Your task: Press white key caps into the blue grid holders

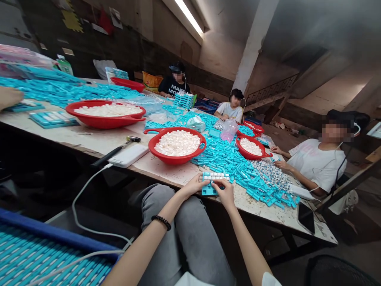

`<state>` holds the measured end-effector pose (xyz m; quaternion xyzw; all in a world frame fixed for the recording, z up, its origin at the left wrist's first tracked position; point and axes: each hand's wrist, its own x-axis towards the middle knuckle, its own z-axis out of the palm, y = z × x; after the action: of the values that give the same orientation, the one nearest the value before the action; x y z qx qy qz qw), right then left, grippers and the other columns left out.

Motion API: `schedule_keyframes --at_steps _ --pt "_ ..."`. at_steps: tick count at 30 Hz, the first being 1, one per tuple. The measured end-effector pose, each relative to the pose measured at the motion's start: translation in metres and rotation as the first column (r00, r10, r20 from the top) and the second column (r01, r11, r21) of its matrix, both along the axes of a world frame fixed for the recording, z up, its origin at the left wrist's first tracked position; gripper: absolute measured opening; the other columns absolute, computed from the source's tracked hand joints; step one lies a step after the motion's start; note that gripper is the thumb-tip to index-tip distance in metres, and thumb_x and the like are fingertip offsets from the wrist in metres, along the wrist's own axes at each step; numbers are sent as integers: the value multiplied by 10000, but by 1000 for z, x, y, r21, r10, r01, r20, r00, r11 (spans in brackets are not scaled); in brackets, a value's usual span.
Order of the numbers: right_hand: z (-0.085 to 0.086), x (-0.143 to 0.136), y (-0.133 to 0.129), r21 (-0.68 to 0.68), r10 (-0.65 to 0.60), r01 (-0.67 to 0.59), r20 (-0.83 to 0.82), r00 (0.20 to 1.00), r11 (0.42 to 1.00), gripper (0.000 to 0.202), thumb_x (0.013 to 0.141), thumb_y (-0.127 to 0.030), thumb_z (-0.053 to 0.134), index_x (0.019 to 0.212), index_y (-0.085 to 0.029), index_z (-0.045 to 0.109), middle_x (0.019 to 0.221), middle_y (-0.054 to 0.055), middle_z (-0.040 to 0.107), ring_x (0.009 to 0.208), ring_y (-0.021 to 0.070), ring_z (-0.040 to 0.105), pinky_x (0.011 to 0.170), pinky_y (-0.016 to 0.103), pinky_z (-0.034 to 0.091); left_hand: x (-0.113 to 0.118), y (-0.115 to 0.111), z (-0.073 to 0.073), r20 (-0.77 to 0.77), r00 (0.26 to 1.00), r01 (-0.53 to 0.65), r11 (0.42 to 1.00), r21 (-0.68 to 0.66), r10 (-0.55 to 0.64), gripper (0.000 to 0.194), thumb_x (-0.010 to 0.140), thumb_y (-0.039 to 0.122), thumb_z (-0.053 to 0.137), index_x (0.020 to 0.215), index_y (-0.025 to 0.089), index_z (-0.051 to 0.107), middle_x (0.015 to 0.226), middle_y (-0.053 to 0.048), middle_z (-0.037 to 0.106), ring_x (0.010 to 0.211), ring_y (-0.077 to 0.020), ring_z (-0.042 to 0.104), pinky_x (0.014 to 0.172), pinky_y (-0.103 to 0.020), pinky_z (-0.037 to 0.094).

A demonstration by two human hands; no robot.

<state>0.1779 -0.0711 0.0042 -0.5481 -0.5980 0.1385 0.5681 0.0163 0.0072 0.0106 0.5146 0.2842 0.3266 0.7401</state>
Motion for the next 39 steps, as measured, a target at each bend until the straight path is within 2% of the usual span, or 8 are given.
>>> schedule_keyframes --at_steps 9,14,18,23,27,34,39 --pt "0 -1 -2 45 -3 1 36 999 999 145 843 -331 690 875 -221 780 839 45 727 721 186 660 687 298 544 -3 -1 -2 40 996 71 991 111 -76 673 684 454 853 1189 199 487 1090 -88 736 966 -244 729 821 -354 592" --pt "0 0 -4 61 16 -19 61 998 998 146 860 -325 678 894 -235 788 831 38 723 712 183 644 685 298 531 -2 0 -6 52 993 100 982 162 -110 691 688 465 847 1203 208 466 1145 -100 720 1080 -276 694 913 -404 569" --pt "-1 0 -6 74 25 -32 89 996 997 155 879 -310 660 930 -236 785 877 46 726 742 183 650 711 297 529 -1 0 -9 64 992 90 975 201 -105 679 712 483 816 1229 221 463 1200 -104 696 1112 -276 677 934 -409 555" --pt "-3 -1 -5 77 5 -13 115 993 997 166 900 -308 635 951 -237 777 901 47 723 752 181 646 719 294 525 0 -1 -7 1 998 66 991 117 -67 677 707 472 807 1232 230 455 1138 -82 709 1021 -249 705 866 -372 566" --pt "-3 -1 -4 57 -12 5 109 994 998 171 899 -311 636 959 -241 780 894 48 717 759 186 639 704 295 516 0 -4 0 8 999 35 999 36 -35 672 681 460 826 1207 247 466 1174 -76 696 1037 -240 703 866 -350 569" --pt "-4 -2 -3 23 -36 34 115 993 999 171 883 -293 645 968 -263 790 929 49 731 808 201 639 722 307 516 0 -7 3 33 999 42 999 19 -43 655 684 449 823 1187 227 467 1239 -103 675 1051 -240 702 915 -378 558" --pt "-4 -3 -3 22 -24 22 87 996 1000 180 881 -304 637 950 -249 794 860 41 712 710 181 600 653 286 483 2 -6 2 30 999 11 999 40 -12 633 664 455 838 1141 220 494 1249 -111 676 1074 -256 695 918 -395 561"
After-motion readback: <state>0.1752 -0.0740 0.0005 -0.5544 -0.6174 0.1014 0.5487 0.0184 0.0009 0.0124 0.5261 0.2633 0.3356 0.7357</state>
